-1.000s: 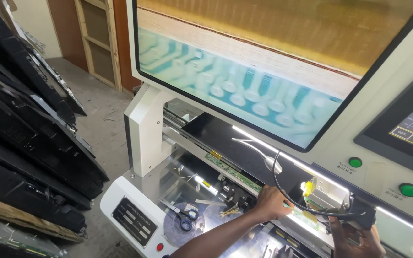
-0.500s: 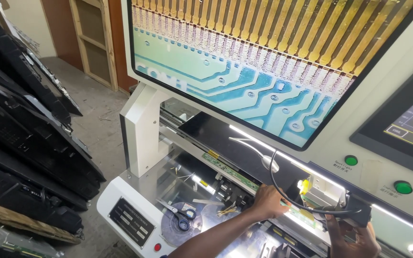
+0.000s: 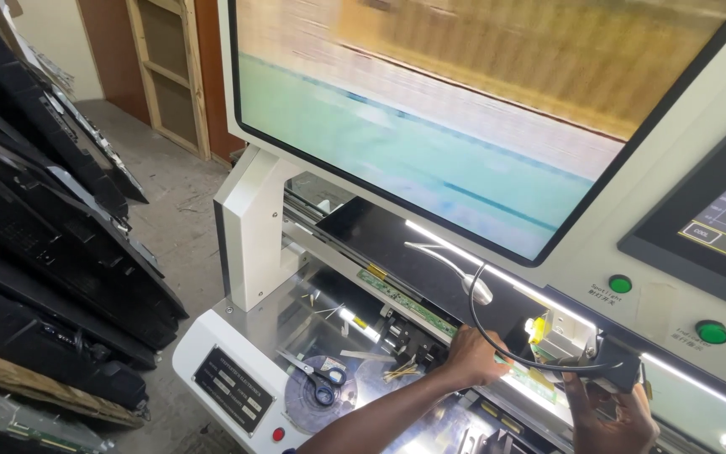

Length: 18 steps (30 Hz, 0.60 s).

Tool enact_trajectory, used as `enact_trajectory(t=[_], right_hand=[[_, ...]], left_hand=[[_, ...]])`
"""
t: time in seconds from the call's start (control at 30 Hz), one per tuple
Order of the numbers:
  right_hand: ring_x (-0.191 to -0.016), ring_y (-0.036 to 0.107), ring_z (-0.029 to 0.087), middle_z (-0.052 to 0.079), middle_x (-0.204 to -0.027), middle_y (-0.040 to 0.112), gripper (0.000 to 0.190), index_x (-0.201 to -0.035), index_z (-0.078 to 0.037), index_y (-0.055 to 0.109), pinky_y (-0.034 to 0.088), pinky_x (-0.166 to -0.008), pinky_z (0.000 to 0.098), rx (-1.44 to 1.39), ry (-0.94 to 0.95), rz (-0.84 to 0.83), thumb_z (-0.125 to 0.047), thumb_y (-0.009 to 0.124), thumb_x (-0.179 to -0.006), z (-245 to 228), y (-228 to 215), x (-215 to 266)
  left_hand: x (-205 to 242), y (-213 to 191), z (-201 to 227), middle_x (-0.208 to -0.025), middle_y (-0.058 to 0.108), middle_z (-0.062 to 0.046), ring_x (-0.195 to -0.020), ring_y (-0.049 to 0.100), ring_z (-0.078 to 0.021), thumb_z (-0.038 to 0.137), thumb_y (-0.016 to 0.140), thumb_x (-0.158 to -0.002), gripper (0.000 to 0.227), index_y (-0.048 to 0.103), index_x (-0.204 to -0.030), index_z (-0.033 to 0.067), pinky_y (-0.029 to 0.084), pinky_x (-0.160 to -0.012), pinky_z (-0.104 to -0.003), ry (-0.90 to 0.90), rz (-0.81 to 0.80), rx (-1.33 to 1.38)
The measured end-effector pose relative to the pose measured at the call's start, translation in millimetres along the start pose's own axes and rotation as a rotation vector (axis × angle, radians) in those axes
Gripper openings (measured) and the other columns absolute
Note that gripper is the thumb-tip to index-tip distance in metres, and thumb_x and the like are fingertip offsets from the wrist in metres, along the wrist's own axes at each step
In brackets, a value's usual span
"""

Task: Operating a specialized bonding machine to align and attach flexible ribbon cables to a circuit board.

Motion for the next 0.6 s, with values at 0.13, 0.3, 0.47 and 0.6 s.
enact_trajectory(t=[0.13, 0.3, 0.47, 0.6], right_hand=[[-0.074, 0.056, 0.019, 0.013, -0.093, 0.065, 0.020, -0.106, -0.002, 0.074, 0.050, -0.073, 0.0352, -0.015, 0.006, -0.014, -0.010, 0.079, -0.088, -1, 0, 0], [-0.075, 0.056, 0.019, 0.012, -0.090, 0.065, 0.018, -0.101, 0.000, 0.072, 0.050, -0.075, 0.0360, 0.012, -0.035, -0.018, -0.008, 0.081, -0.088, 3, 0, -2], [-0.079, 0.054, 0.019, 0.009, -0.083, 0.061, 0.015, -0.096, -0.002, 0.071, 0.048, -0.079, 0.0368, 0.006, -0.023, -0.010, -0.009, 0.082, -0.087, 8, 0, -1], [-0.077, 0.052, 0.018, 0.008, -0.081, 0.057, 0.015, -0.095, -0.004, 0.071, 0.046, -0.076, 0.0347, 0.011, -0.019, -0.015, -0.012, 0.082, -0.087, 9, -1, -3]], left_hand=[[-4, 7, -6, -0.091, 0.075, -0.002, -0.090, 0.068, -0.0241, 0.028, 0.069, -0.077, 0.019, 0.077, -0.092, 0.0210, 0.040, -0.099, -0.042, 0.000, 0.000, -0.009], [-6, 9, -7, -0.092, 0.075, -0.001, -0.090, 0.068, -0.0243, 0.031, 0.067, -0.077, 0.021, 0.077, -0.092, 0.0217, 0.040, -0.097, -0.042, 0.007, 0.009, -0.027], [-5, 6, -3, -0.091, 0.075, 0.000, -0.089, 0.068, -0.0235, 0.030, 0.070, -0.077, 0.017, 0.077, -0.091, 0.0223, 0.042, -0.097, -0.041, 0.018, 0.016, -0.019], [-9, 12, -8, -0.094, 0.075, 0.001, -0.092, 0.068, -0.0245, 0.032, 0.068, -0.076, 0.021, 0.077, -0.091, 0.0214, 0.043, -0.096, -0.041, 0.032, 0.035, -0.031]])
Point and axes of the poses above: each hand's wrist, its own x-axis away from the middle knuckle, its own y-axis out of the palm, z = x × y, the point moved 3 cm from there along -x, towards the middle knuckle
